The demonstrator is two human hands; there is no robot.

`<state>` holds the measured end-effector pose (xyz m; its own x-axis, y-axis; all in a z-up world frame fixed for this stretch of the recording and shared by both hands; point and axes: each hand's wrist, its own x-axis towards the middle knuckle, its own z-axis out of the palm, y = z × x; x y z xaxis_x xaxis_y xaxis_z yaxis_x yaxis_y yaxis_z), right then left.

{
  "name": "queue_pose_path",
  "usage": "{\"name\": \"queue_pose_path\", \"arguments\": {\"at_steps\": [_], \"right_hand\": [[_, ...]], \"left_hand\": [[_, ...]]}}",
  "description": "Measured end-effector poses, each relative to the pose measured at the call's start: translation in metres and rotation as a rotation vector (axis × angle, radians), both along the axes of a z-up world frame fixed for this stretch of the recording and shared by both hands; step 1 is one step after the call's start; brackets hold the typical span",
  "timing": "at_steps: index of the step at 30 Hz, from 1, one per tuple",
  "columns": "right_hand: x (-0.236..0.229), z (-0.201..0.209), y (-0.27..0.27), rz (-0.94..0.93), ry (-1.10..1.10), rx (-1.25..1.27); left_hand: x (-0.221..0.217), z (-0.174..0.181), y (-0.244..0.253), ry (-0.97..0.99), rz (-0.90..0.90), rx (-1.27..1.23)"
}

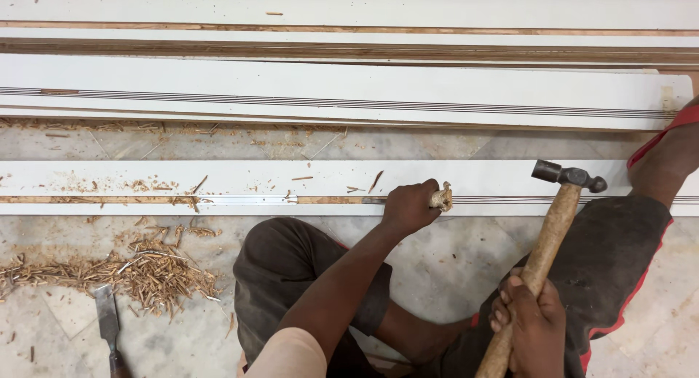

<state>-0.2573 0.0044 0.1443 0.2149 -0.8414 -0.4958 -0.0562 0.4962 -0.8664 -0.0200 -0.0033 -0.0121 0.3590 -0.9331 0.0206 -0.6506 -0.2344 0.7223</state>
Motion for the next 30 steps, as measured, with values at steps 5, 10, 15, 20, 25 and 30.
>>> {"name": "queue_pose_path", "arguments": {"at_steps": [5,10,15,20,25,30], "right_hand": [[-0.002,0.01,-0.006,-0.03,0.069,-0.042],[0.006,0.021,-0.001,-0.041,0.082,-0.133],[0.02,-0.003,0.026,0.0,0.175,-0.122],[0.017,-0.003,0.027,0.207,0.308,0.161],[0.007,0.004,0.017,-0.015,0.066,-0.1],[0.017,-0.023,0.034,0.248,0.263,0.293]], "left_hand": [[-0.004,0.0,-0.004,0.007,0.065,-0.037],[-0.003,0.0,-0.009,0.006,0.078,-0.008],[-0.002,-0.002,-0.003,0.041,0.115,-0.022],[0.001,0.0,0.003,0.08,0.151,-0.135],[0.004,0.003,0.001,0.087,0.104,-0.057],[-0.004,0.007,0.0,0.043,0.037,0.057]]}}
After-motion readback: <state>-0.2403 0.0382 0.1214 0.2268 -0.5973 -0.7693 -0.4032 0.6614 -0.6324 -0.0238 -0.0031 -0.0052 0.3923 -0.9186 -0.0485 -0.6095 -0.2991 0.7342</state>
